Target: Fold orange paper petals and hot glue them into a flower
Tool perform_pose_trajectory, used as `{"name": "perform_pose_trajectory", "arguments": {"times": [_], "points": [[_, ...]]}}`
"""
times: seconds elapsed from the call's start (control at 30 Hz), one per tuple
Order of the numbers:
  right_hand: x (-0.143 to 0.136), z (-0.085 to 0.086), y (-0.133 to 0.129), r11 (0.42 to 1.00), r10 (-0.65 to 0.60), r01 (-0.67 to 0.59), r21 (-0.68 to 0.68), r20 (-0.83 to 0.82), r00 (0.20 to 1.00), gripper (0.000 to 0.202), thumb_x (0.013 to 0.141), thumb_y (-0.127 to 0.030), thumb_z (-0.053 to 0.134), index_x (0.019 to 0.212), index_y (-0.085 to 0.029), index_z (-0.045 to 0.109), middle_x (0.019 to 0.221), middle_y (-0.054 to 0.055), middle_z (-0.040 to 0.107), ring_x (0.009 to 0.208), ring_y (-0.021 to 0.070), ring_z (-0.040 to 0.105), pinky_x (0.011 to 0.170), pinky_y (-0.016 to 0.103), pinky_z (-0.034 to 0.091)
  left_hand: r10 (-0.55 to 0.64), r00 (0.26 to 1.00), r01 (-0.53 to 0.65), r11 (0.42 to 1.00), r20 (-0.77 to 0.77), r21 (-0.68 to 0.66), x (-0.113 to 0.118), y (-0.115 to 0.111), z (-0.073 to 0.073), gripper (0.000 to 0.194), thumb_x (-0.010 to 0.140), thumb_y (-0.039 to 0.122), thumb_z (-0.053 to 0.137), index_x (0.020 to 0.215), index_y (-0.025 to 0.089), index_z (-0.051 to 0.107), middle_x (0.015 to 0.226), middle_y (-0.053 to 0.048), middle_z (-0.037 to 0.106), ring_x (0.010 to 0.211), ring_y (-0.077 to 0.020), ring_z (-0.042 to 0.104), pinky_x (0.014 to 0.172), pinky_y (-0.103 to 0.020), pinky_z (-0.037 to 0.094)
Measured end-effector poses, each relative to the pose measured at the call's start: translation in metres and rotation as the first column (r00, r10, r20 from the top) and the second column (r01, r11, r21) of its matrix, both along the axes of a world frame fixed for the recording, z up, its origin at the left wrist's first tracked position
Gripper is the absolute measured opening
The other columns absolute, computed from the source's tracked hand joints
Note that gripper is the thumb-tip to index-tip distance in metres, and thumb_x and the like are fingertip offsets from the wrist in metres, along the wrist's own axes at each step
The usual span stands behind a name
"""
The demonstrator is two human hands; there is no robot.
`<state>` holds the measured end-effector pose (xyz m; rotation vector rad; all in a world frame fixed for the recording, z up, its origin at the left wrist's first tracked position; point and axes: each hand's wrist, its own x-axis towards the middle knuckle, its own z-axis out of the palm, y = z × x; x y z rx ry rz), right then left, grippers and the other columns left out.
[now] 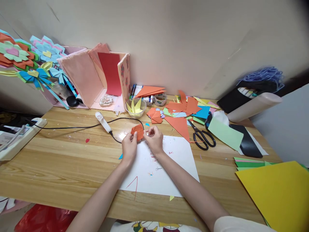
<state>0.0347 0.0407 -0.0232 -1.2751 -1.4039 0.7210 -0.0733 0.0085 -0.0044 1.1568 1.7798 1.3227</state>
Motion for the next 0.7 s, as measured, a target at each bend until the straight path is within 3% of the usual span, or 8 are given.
{"name": "perform_pose_trajectory", "arguments": {"times": [0.4, 0.7], "points": [[-0.0029, -0.0032, -0.0023, 0.997, 0.054, -0.057, 0.045, 0.060, 0.997, 0.015, 0.071, -0.022, 0.055, 0.067, -0.021, 0.040, 0.063, -0.003, 0.050, 0.060, 0.0119, 0.052, 0.059, 0.024, 0.043, 0.000, 0.998, 0.001, 1.000, -0.057, 0.017, 0.0018, 0.0001, -0.0006, 0.035, 0.077, 0.039, 0.050, 0.053, 0.018, 0.038, 0.049, 0.005, 0.040, 0.049, -0.0096, 0.036, 0.047, -0.021, 0.028], [-0.0045, 0.0019, -0.0060, 0.990, 0.111, -0.118, 0.071, 0.097, 0.989, 0.017, 0.072, -0.023, 0.056, 0.066, -0.021, 0.040, 0.063, -0.003, 0.051, 0.059, 0.0117, 0.051, 0.058, 0.024, 0.042, -0.045, 0.999, 0.044, 0.999, 0.014, 0.007, 0.0020, -0.0004, -0.0043, 0.031, 0.078, 0.041, 0.050, 0.059, 0.016, 0.048, 0.056, 0.001, 0.051, 0.056, -0.0116, 0.046, 0.051, -0.021, 0.033]]}}
